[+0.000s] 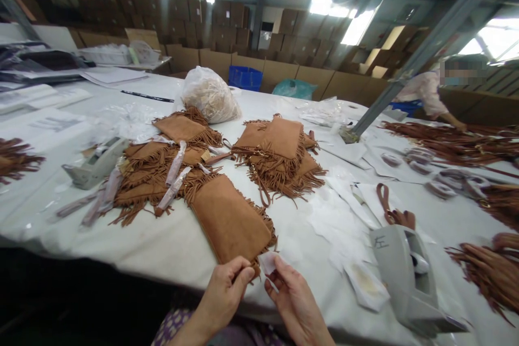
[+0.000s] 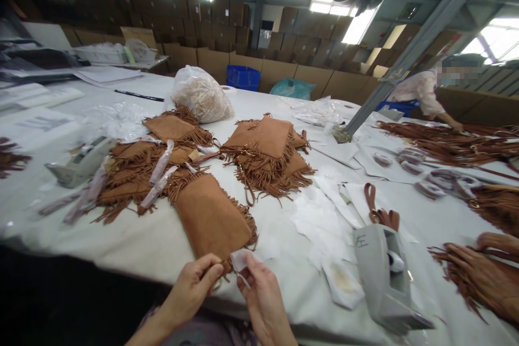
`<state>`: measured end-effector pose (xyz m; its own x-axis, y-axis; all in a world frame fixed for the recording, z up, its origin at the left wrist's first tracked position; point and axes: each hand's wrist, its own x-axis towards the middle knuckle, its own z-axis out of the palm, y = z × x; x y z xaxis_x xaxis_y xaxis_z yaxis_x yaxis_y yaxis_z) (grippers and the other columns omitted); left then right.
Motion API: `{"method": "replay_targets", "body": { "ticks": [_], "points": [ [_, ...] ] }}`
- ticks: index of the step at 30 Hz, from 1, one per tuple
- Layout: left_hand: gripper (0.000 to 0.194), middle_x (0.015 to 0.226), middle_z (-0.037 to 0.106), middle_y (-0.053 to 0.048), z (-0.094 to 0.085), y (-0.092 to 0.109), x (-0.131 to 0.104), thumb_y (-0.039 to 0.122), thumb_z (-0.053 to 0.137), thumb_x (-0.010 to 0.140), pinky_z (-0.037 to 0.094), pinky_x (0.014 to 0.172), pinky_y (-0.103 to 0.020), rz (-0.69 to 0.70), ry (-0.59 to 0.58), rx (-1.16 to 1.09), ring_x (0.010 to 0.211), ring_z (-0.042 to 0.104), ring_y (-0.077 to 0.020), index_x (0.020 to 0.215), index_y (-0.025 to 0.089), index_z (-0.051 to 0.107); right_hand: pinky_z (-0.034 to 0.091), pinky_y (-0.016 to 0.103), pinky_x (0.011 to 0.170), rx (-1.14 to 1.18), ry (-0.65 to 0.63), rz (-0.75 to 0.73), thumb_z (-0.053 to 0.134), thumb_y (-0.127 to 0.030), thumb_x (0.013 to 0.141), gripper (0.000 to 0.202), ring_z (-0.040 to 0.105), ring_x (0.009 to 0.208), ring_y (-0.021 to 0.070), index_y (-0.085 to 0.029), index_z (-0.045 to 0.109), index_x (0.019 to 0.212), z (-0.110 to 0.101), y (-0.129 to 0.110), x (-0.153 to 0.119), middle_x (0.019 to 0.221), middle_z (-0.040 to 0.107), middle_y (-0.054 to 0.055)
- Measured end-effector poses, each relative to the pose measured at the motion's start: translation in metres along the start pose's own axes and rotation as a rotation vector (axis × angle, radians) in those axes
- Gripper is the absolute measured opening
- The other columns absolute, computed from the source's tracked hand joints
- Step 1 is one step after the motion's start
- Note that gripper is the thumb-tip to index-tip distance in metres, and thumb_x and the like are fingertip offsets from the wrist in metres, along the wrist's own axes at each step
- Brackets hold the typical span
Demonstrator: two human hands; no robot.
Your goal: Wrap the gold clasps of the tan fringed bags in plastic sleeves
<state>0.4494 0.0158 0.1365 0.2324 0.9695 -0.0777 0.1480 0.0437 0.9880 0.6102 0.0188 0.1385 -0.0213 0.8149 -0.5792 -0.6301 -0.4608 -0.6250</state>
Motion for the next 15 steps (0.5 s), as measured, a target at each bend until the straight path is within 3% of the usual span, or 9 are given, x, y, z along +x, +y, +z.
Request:
{"method": "replay_targets", "body": {
  "ticks": [9, 15],
  "points": [
    [0.028, 0.059, 0.047, 0.003, 0.005, -0.004, 0.003, 0.036, 0.046, 0.09, 0.032, 0.053, -0.019, 0.042, -0.008, -0.038, 0.055, 0.043, -0.0102, 0.075, 0.016, 0.058, 0.046, 0.022, 0.068, -0.105, -0.053, -0.102, 0.082, -0.04, 0.063, 0.027, 0.056, 0.071, 0.0126, -0.016, 0.073, 0.072, 0.01, 0.004, -0.006, 0.077, 0.069, 0.004],
    [0.029, 0.056, 0.05, 0.003, 0.005, -0.003, 0.003, 0.038, 0.047, 0.09, 0.034, 0.053, -0.02, 0.001, 0.018, -0.04, 0.053, 0.047, -0.0107, 0.079, 0.015, 0.061, 0.049, 0.027, 0.07, -0.278, -0.028, -0.228, 0.078, -0.047, 0.065, 0.035, 0.06, 0.073, 0.018, -0.014, 0.074, 0.073, 0.009, 0.005, -0.003, 0.074, 0.069, 0.007]
  ]
}}
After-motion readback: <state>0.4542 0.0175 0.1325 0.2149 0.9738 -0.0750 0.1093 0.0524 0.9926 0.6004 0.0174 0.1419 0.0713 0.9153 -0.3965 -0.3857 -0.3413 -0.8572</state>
